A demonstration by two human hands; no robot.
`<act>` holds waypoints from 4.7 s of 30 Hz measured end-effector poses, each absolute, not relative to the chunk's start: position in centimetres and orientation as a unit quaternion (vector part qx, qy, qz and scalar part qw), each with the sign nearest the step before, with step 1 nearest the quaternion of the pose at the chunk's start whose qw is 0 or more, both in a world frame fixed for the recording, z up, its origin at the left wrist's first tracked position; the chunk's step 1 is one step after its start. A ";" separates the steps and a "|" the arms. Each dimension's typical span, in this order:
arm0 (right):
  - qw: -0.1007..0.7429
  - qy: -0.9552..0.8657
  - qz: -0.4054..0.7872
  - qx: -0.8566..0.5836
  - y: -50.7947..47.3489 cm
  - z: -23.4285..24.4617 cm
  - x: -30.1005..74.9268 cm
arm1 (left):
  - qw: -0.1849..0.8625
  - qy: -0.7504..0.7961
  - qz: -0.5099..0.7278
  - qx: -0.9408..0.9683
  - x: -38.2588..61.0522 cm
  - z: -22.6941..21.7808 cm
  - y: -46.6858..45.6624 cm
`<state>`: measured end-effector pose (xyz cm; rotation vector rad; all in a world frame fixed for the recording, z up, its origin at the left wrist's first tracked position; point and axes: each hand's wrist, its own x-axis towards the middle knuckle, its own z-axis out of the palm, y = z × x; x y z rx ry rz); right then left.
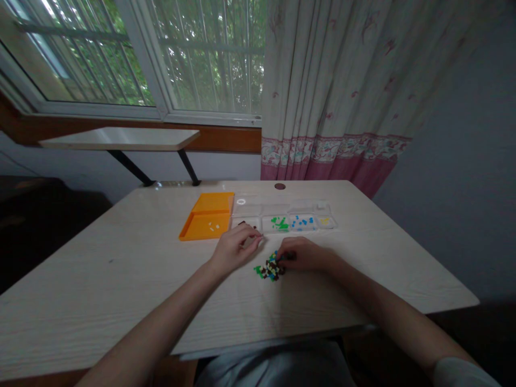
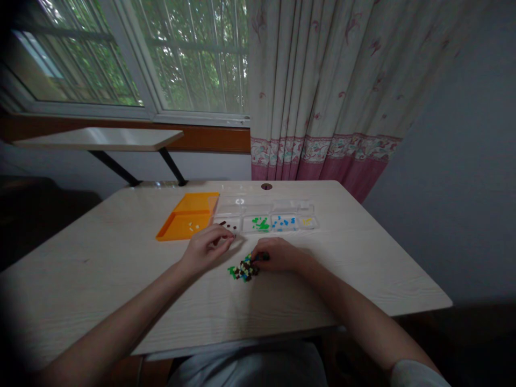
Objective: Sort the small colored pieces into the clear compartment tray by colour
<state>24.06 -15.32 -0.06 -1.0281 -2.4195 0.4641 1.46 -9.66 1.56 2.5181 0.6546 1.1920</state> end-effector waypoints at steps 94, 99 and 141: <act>0.171 -0.888 0.138 -0.405 -15.6 1.0 24.3 | 0.104 0.316 0.448 0.830 0.5 2.3 -9.2; 0.168 -0.888 0.127 -0.409 -15.5 0.5 24.2 | 0.096 0.381 0.426 0.815 0.4 1.9 -8.5; 0.368 -0.809 0.090 -0.449 -15.0 -0.6 22.6 | 0.182 0.204 0.328 0.904 2.6 0.7 -9.9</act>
